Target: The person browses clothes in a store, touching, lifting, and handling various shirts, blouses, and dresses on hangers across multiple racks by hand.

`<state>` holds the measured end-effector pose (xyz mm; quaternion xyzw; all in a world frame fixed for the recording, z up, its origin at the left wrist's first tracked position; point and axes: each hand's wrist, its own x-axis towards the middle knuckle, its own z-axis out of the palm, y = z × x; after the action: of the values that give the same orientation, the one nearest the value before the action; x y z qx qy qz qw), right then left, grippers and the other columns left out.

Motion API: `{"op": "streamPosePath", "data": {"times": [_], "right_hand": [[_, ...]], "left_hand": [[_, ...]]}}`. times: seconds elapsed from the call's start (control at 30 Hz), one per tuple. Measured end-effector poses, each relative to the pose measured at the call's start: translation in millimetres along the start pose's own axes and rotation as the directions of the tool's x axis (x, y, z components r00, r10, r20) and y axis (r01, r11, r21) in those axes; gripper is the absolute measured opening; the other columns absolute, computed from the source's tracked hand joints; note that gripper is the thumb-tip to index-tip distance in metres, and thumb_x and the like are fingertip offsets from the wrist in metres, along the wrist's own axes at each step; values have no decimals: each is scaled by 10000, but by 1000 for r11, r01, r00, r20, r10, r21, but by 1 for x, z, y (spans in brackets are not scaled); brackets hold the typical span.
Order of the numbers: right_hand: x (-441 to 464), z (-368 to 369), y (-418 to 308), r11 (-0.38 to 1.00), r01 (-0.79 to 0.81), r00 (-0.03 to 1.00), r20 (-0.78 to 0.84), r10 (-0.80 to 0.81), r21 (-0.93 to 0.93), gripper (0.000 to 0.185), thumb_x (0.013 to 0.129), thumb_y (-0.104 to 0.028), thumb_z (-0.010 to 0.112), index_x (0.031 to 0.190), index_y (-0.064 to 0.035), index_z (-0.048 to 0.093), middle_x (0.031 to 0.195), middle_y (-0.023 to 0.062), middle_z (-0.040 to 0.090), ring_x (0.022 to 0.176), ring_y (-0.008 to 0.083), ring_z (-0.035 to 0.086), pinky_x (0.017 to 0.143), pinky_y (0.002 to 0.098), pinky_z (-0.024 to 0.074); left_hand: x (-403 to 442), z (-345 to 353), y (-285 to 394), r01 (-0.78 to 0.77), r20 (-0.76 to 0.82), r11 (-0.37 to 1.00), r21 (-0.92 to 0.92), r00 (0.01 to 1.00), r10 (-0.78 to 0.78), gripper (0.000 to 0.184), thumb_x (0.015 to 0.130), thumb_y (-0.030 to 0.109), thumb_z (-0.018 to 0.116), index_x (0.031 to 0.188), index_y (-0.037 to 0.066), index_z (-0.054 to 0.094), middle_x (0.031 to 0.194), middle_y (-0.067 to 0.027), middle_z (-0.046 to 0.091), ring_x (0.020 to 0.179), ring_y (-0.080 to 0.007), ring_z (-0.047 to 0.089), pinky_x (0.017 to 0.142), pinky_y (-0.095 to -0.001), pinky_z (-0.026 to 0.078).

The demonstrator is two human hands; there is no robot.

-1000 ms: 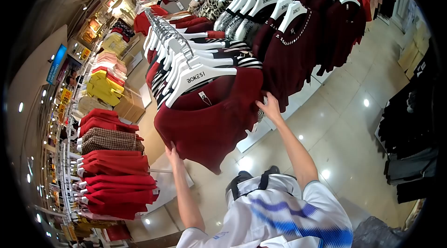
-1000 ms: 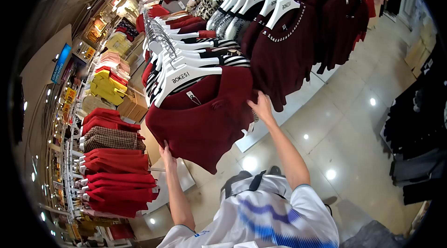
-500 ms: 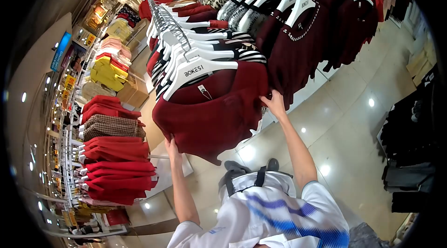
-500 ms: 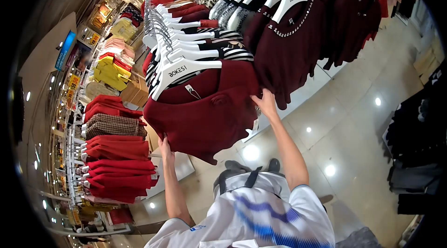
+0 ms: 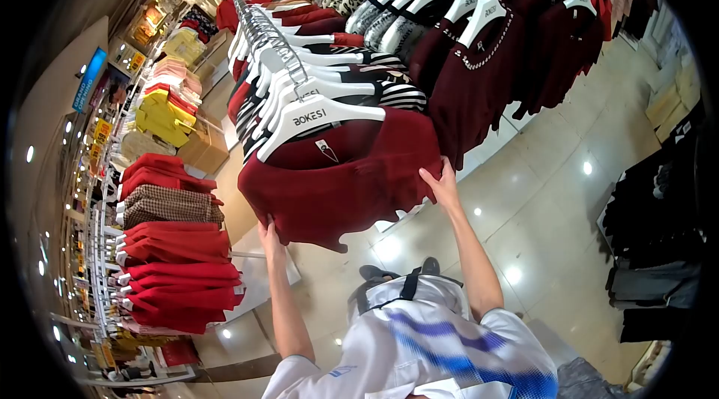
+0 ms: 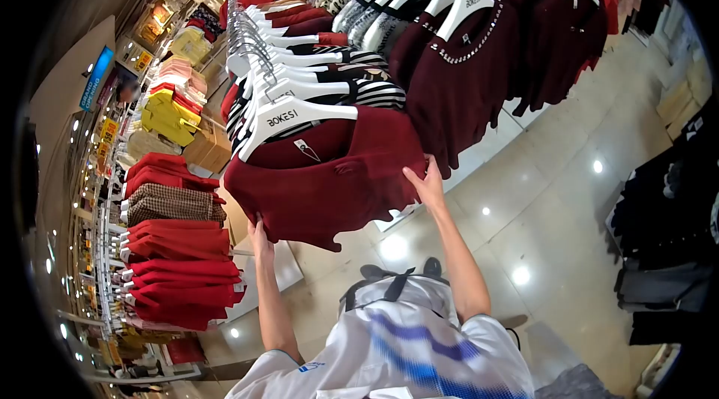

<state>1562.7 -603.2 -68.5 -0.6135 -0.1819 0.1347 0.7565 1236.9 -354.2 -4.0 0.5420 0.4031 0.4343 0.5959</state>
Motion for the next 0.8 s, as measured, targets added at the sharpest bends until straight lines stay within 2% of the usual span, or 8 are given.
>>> {"op": "streamPosePath", "data": {"times": [0.1,0.23,0.33,0.5,0.6,0.67,0.77,0.8], "right_hand": [[1,-3,4,996,-86,995,56,86,4,399,783,-228,706,1064,11,554,990,126,630,920,168,583,821,295,460],[1,-5,1,984,-156,985,93,148,84,368,824,-248,677,1057,21,582,956,84,646,846,138,595,771,278,471],[3,-5,14,986,-169,985,25,169,10,232,882,-236,619,907,-7,588,803,8,608,673,79,539,610,258,443],[6,-2,20,943,-255,961,-167,222,-215,368,887,-333,596,734,-4,533,685,-7,530,623,87,463,572,258,400],[-2,-3,17,951,-275,961,-87,264,-144,373,888,-336,593,899,32,536,823,44,560,754,123,512,698,263,425],[-15,2,17,995,-49,989,-145,35,-91,478,887,-327,593,1165,33,444,1062,105,523,974,171,500,877,287,388],[-49,-8,37,987,-82,985,-165,59,-137,607,885,-302,594,1331,-15,299,1225,131,430,1137,211,420,982,325,320],[-65,-7,37,973,-117,976,-206,76,-196,602,887,-293,590,1337,-25,293,1231,132,425,1134,216,421,974,335,329]], "left_hand": [[2,-2,-1,0,8,1000,6,1000,0,430,927,50,388,1355,34,349,1315,-97,464,1149,-190,502,963,-322,431],[4,-7,-7,-32,-30,998,49,999,33,340,956,179,458,1254,16,460,1159,-61,561,1018,-150,542,862,-287,439],[4,-5,-11,-30,-32,998,63,999,33,327,954,166,453,1242,11,476,1156,-65,565,1025,-146,538,878,-284,427],[2,-5,-18,-54,55,996,74,997,49,366,897,10,374,1249,2,474,1170,-66,564,1038,-144,533,899,-273,409],[-4,-9,-20,-65,44,994,93,997,61,356,906,38,376,1251,13,462,1098,-56,588,977,-139,554,850,-267,426],[-8,-9,-23,-126,22,989,79,992,125,313,930,83,395,1228,23,471,1028,-50,610,895,-133,584,774,-263,464],[-39,-5,0,91,67,995,44,993,-94,244,957,316,467,1052,92,486,734,-5,573,512,-76,508,417,-214,378],[-48,-3,2,97,66,995,25,993,-98,226,947,286,493,1051,84,495,744,-11,577,514,-80,508,428,-217,387]]}}
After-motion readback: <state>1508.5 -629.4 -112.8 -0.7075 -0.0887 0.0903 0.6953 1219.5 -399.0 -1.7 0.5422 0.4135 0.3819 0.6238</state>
